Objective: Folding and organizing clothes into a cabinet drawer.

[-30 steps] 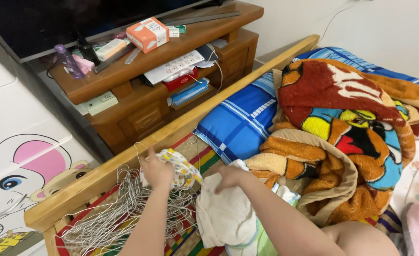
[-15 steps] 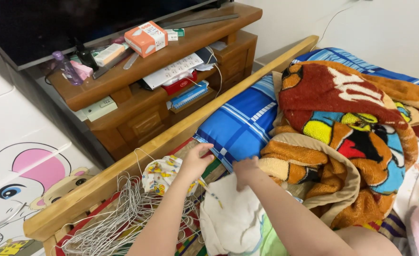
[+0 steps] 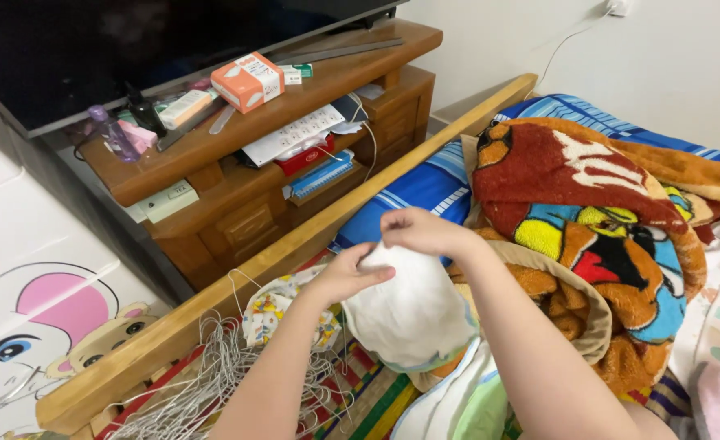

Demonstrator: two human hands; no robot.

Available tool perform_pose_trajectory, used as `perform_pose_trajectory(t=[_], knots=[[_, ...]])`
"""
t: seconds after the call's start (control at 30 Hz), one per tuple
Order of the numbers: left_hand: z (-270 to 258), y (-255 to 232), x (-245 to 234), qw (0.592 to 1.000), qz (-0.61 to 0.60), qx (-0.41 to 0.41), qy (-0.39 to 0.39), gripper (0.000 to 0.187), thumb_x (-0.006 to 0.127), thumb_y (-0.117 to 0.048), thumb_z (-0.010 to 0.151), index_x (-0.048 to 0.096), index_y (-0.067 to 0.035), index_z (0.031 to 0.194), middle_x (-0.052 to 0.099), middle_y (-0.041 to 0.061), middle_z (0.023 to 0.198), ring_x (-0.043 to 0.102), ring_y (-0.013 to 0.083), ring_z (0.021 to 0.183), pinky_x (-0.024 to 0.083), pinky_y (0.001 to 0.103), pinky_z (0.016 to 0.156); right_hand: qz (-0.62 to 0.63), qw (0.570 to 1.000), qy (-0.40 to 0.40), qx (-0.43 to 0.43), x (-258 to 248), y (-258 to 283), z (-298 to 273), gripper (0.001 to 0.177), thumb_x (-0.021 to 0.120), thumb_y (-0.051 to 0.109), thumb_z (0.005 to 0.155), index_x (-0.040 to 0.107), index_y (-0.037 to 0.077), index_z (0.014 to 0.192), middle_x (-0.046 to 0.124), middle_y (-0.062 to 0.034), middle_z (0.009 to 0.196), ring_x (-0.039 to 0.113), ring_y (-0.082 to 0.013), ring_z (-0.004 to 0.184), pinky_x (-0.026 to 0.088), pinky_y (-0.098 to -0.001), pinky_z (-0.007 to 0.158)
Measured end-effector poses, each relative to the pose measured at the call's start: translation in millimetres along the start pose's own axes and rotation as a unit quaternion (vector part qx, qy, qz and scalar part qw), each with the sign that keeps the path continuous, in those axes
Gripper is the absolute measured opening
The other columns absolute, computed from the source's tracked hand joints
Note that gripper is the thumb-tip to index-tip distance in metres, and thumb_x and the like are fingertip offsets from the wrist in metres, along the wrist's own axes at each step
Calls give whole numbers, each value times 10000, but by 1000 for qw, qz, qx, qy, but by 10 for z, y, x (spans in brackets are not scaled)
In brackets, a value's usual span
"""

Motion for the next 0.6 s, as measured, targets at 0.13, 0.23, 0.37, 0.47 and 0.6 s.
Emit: perform_pose_trajectory(t=[0.13, 0.23, 0.37, 0.47, 0.6], knots=[[29, -394, -115, 996, 75, -18, -37, 565, 831, -407, 780, 747, -25, 1187, 797, 132, 1089, 739, 205, 977, 578, 336, 876, 137, 984, -29, -109, -92, 376, -42, 241, 682, 210, 918, 660, 26, 1073, 718, -46, 1008, 670, -123, 962, 537, -298, 873], [20, -532, -380, 975, 82, 6, -205, 425, 787, -385, 850, 754, -18, 1060, 795, 103, 934, 745, 191, 826, 580, 339, 777, 222, 953, -204, -23, -155, 548, -242, 590, 735, 332, 869, 524, 117, 1376, 676, -89, 1165, 656, -189, 1049, 536, -340, 905], [-174, -786, -738, 908, -57, 91, -406, 410, 678, -354, 955, 717, 3, 1154, 785, 124, 1049, 729, 207, 910, 563, 342, 845, 368, 920, -134, 22, 96, 94, -346, 935, 695, 559, 822, 371, 138, 1591, 605, -96, 1443, 574, -224, 1304, 440, -358, 1069], [-263, -823, -870, 885, -96, 66, -451, 448, 606, -377, 1007, 667, 6, 1232, 754, 136, 1150, 706, 211, 999, 533, 347, 897, 425, 899, -91, 51, 395, 32, -360, 1021, 727, 568, 757, 314, 166, 1600, 570, -94, 1498, 548, -241, 1341, 410, -409, 1107], [-283, -650, -955, 865, -258, 19, -430, 505, 549, -398, 1020, 636, 14, 1298, 720, 151, 1266, 694, 232, 1088, 539, 372, 946, 226, 961, -158, 33, 566, 120, -293, 902, 877, 292, 686, 482, 37, 1456, 636, -160, 1415, 592, -291, 1304, 415, -426, 1134]])
Point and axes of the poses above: each hand's wrist, its own z-axis towards the middle knuckle, its own x-axis out of the palm, y = z × x, the point moved 4 cm from there along z, towards the middle knuckle
